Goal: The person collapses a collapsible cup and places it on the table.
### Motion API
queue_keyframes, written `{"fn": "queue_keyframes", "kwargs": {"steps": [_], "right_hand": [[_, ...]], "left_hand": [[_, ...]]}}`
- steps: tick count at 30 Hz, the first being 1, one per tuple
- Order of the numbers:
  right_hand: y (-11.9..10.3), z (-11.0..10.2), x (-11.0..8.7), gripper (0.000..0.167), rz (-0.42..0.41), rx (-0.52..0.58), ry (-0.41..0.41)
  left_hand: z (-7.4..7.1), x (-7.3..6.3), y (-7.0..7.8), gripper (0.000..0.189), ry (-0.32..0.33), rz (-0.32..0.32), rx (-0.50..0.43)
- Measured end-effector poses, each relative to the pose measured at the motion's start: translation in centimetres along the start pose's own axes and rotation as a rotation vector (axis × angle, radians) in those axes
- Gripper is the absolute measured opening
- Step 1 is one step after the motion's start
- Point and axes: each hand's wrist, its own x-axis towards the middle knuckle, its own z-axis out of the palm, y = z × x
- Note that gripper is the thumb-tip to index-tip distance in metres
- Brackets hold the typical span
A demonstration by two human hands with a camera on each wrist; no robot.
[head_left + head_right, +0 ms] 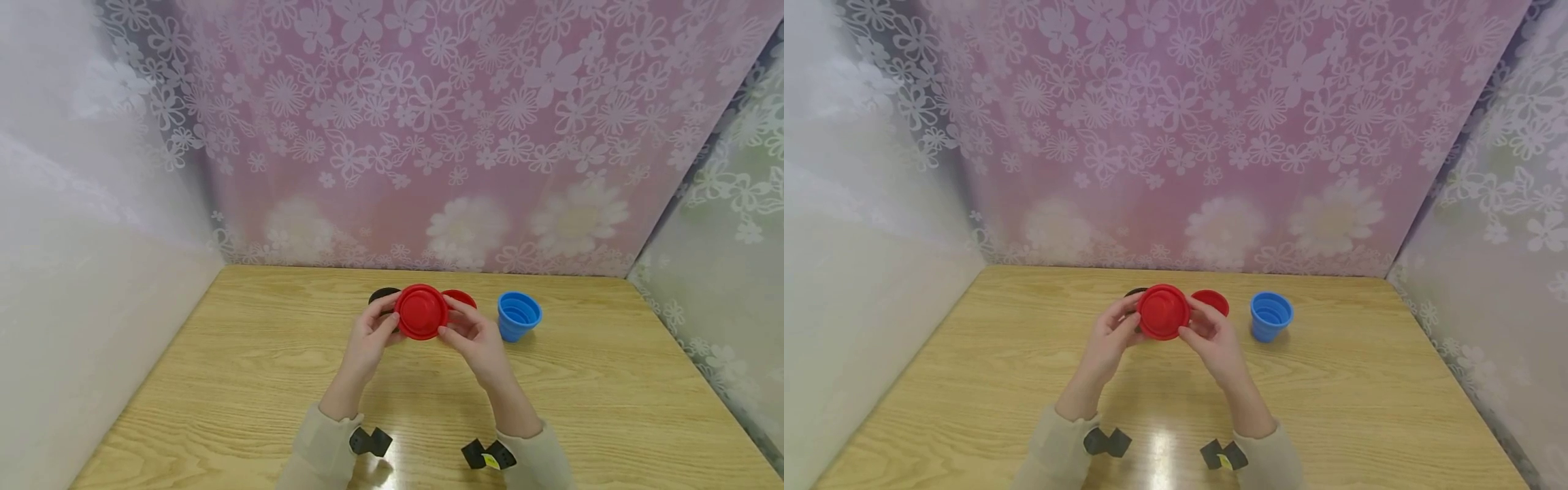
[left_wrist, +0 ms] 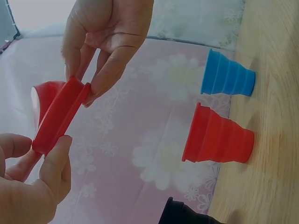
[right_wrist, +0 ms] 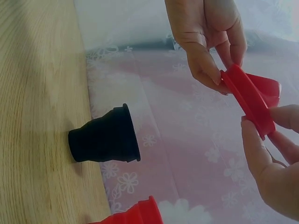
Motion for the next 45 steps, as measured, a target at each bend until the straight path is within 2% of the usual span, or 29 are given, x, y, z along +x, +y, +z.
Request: {"fn": "queue_keyframes", "kwargs": {"steps": [3,12,19,26,36,45], "right_hand": [[0.03,0.05,-0.07,0.042,-0.005,0.011,0.06],[0.09,0.05,-0.08,0.029,-0.052,0.072,0.168],[-0.13,0.2,-0.1,0.027,-0.027,0.069,0.238],[-0.11,0.22,-0.07,0.022,-0.031,0.088,0.25],[-0.09,0.3,-0.18,0.03,-0.062,0.117,0.215],[0.09,0.43,-0.09,0.032,-0.068,0.118,0.199]], "left_hand": [[-0.06,-0.04,0.1,0.03,0.021,0.012,-0.011],[-0.15,0.01,0.17,0.019,0.086,0.01,-0.032],[-0.23,0.07,-0.03,0.017,0.079,0.015,-0.051],[-0.2,0.04,-0.03,0.014,0.071,0.007,-0.044],[-0.07,0.03,-0.19,0.036,-0.016,0.031,-0.023],[-0.02,0.04,-0.28,0.034,-0.024,0.05,-0.022]]}}
